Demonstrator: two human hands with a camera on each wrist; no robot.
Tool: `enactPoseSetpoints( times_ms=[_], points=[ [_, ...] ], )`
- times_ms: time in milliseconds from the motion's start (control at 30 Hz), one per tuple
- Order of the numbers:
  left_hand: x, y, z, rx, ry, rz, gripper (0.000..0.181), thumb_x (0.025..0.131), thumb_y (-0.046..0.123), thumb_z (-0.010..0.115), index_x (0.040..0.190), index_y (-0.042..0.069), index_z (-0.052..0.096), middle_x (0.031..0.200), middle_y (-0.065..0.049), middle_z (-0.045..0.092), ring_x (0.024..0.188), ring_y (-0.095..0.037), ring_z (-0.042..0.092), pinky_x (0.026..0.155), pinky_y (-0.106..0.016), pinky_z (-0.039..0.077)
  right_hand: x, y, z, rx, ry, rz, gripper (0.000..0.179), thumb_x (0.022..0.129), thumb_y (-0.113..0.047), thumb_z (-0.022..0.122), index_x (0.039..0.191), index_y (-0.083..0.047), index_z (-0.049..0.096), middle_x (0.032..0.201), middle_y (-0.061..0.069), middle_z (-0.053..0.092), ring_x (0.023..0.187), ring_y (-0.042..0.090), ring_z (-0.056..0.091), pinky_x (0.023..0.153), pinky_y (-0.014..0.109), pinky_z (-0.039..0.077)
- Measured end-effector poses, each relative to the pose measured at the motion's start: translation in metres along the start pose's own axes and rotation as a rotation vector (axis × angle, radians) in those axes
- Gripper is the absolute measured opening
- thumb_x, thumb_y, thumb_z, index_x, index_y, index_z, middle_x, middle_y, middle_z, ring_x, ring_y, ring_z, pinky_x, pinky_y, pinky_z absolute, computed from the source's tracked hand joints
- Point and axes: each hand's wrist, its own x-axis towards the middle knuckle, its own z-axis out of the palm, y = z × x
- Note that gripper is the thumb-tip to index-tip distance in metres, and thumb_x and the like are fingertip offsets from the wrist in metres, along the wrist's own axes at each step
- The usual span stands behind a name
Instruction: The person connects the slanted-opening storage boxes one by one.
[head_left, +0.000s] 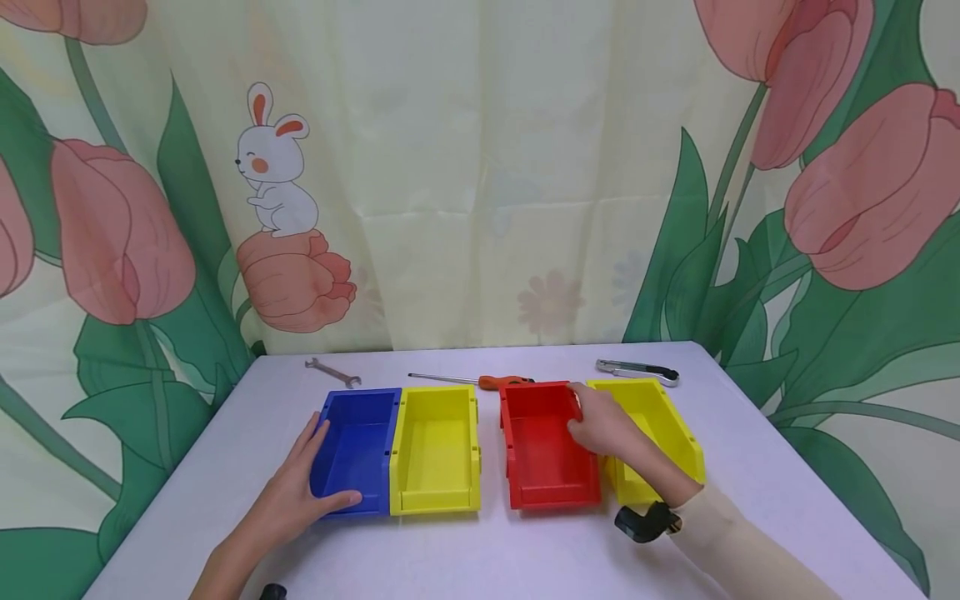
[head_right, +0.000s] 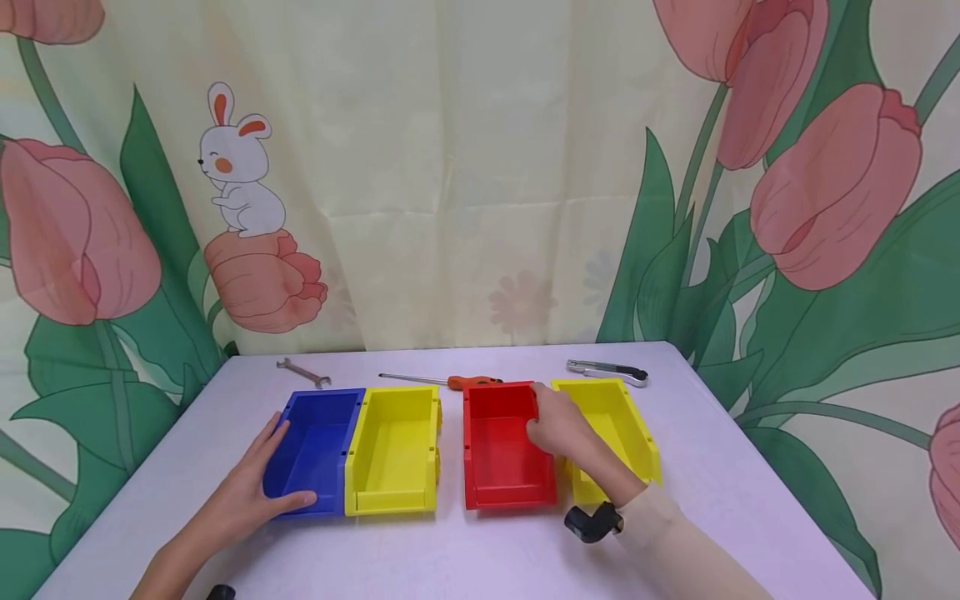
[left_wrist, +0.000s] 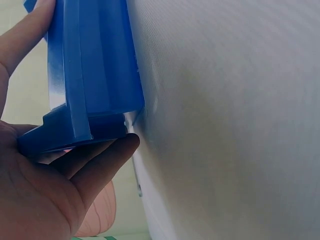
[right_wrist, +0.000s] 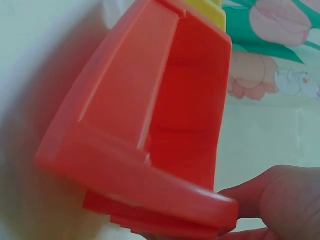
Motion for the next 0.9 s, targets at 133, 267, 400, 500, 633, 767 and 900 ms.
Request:
enactPoseSetpoints(
  times_ms=[133, 267, 400, 500, 633, 767, 900],
  points=[
    [-0.001, 0.0, 0.0, -0.001, 0.001, 0.001, 0.138, 0.076, 0.062, 0.09, 0.171, 0.006, 0.007, 0.179, -0.024, 0.0, 0.159, -0.058, 0.017, 0.119, -0.076, 0.028, 0.001, 0.001, -0.002, 0.011, 0.001, -0.017, 0.075, 0.092, -0.002, 0.075, 0.159, 0.001, 0.041, 0.143, 0.023, 0.065, 0.111, 0.032, 0.071, 0.081, 0.043, 0.069],
    [-0.001, 0.0, 0.0, -0.004, 0.0, 0.005, 0.138, 0.076, 0.062, 0.089, 0.171, 0.005, 0.008, 0.179, -0.024, 0.0, 0.159, -0.058, 0.018, 0.119, -0.076, 0.028, 0.0, -0.002, -0.008, 0.022, 0.002, -0.042, 0.073, 0.093, -0.004, 0.074, 0.159, 0.001, 0.042, 0.141, 0.022, 0.067, 0.103, 0.028, 0.073, 0.08, 0.042, 0.069],
    [-0.001, 0.0, -0.001, -0.005, -0.004, 0.005, 0.138, 0.076, 0.063, 0.089, 0.171, 0.006, 0.007, 0.179, -0.024, -0.001, 0.159, -0.058, 0.017, 0.119, -0.075, 0.028, -0.001, -0.011, -0.014, 0.027, 0.003, -0.062, 0.073, 0.092, -0.005, 0.075, 0.158, 0.0, 0.044, 0.136, 0.022, 0.069, 0.098, 0.025, 0.074, 0.076, 0.041, 0.07],
    [0.0, -0.001, -0.002, -0.002, -0.009, 0.001, 0.139, 0.076, 0.063, 0.089, 0.171, 0.007, 0.006, 0.179, -0.023, -0.002, 0.16, -0.058, 0.017, 0.12, -0.075, 0.027, -0.001, -0.017, -0.016, 0.031, 0.0, -0.065, 0.072, 0.092, -0.005, 0.075, 0.158, -0.002, 0.045, 0.136, 0.022, 0.07, 0.097, 0.025, 0.074, 0.076, 0.041, 0.07],
    [0.0, -0.002, -0.001, -0.002, -0.003, 0.005, 0.139, 0.076, 0.063, 0.089, 0.171, 0.007, 0.006, 0.179, -0.023, -0.001, 0.159, -0.058, 0.017, 0.12, -0.075, 0.028, -0.001, -0.025, -0.019, 0.041, -0.001, -0.074, 0.072, 0.093, -0.006, 0.075, 0.158, -0.003, 0.045, 0.136, 0.022, 0.069, 0.096, 0.025, 0.074, 0.077, 0.04, 0.07],
    [0.0, -0.003, 0.001, -0.011, 0.013, 0.016, 0.139, 0.075, 0.063, 0.09, 0.171, 0.006, 0.007, 0.179, -0.024, 0.0, 0.159, -0.059, 0.018, 0.118, -0.077, 0.028, 0.0, -0.031, -0.023, 0.043, 0.002, -0.102, 0.071, 0.094, -0.007, 0.074, 0.158, -0.003, 0.045, 0.133, 0.022, 0.071, 0.092, 0.025, 0.074, 0.075, 0.039, 0.069],
    [0.0, -0.004, 0.002, -0.016, 0.021, 0.024, 0.138, 0.075, 0.062, 0.09, 0.171, 0.006, 0.008, 0.179, -0.024, 0.001, 0.158, -0.059, 0.018, 0.118, -0.077, 0.028, 0.001, -0.035, -0.025, 0.043, 0.008, -0.112, 0.07, 0.094, -0.008, 0.074, 0.158, -0.002, 0.045, 0.129, 0.022, 0.072, 0.089, 0.024, 0.074, 0.074, 0.039, 0.069]
  ],
)
